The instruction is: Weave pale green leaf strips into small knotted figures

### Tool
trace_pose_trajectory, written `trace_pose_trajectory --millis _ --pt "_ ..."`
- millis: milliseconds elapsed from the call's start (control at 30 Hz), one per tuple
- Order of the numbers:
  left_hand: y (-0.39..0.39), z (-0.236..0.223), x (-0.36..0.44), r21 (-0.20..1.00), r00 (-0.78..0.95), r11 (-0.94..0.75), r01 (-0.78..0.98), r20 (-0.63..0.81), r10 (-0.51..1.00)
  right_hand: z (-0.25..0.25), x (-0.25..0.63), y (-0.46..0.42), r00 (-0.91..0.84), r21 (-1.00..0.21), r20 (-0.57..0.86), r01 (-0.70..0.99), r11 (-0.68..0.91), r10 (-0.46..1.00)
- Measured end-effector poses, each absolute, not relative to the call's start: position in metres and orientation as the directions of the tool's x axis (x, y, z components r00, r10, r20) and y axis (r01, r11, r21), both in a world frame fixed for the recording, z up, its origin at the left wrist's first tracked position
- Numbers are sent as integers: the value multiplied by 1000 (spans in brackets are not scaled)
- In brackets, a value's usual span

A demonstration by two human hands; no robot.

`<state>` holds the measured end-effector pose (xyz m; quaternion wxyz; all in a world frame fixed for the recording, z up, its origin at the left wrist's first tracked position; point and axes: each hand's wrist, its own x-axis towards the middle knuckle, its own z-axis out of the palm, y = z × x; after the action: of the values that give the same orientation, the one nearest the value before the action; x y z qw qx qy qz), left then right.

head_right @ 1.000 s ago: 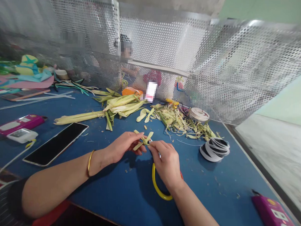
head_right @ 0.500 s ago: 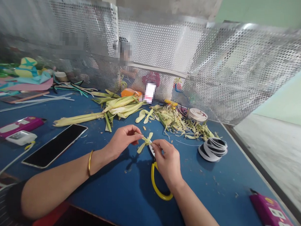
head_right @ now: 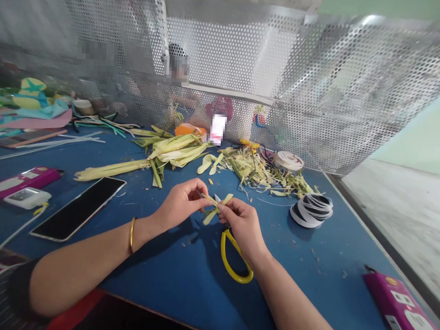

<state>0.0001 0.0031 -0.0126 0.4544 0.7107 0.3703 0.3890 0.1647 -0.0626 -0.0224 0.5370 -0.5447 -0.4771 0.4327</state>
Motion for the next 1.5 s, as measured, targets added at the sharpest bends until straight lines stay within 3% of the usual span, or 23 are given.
trace_pose_trajectory --millis 200,367,500,600,733,900,1000,1067,1167,1267,1500 --pt "4 -15 0 939 504 -278 202 144 852 -23 166 -62 153 -980 110 180 82 982" --pt "4 -14 0 930 481 -252 267 98 871 -28 167 -61 90 -980 62 194 44 994" --pt "2 -15 -3 833 482 -455 314 273 833 -32 167 -62 116 -956 107 284 70 988" --pt "1 -17 -6 683 515 -657 318 458 725 -30 167 -64 135 -917 173 382 110 976" --pt "1 -19 -6 474 483 -819 323 662 573 -25 165 -64 96 -965 84 255 57 992" --pt "2 -17 -5 439 541 -853 283 661 519 -25 166 -63 85 -979 66 197 48 994" --pt "0 -14 -4 547 517 -775 317 585 625 -27 166 -65 114 -924 188 356 137 975" --pt "-2 -11 -3 701 486 -630 334 444 753 -28 165 -68 124 -858 279 477 190 952" --pt "-2 -10 0 926 433 -209 314 56 900 -28 163 -70 105 -793 336 568 221 936" --pt "1 -11 2 960 426 153 235 -243 872 -29 163 -69 76 -810 296 548 208 952" --pt "3 -11 -1 951 524 287 114 -303 796 -24 166 -63 82 -965 51 260 29 995"
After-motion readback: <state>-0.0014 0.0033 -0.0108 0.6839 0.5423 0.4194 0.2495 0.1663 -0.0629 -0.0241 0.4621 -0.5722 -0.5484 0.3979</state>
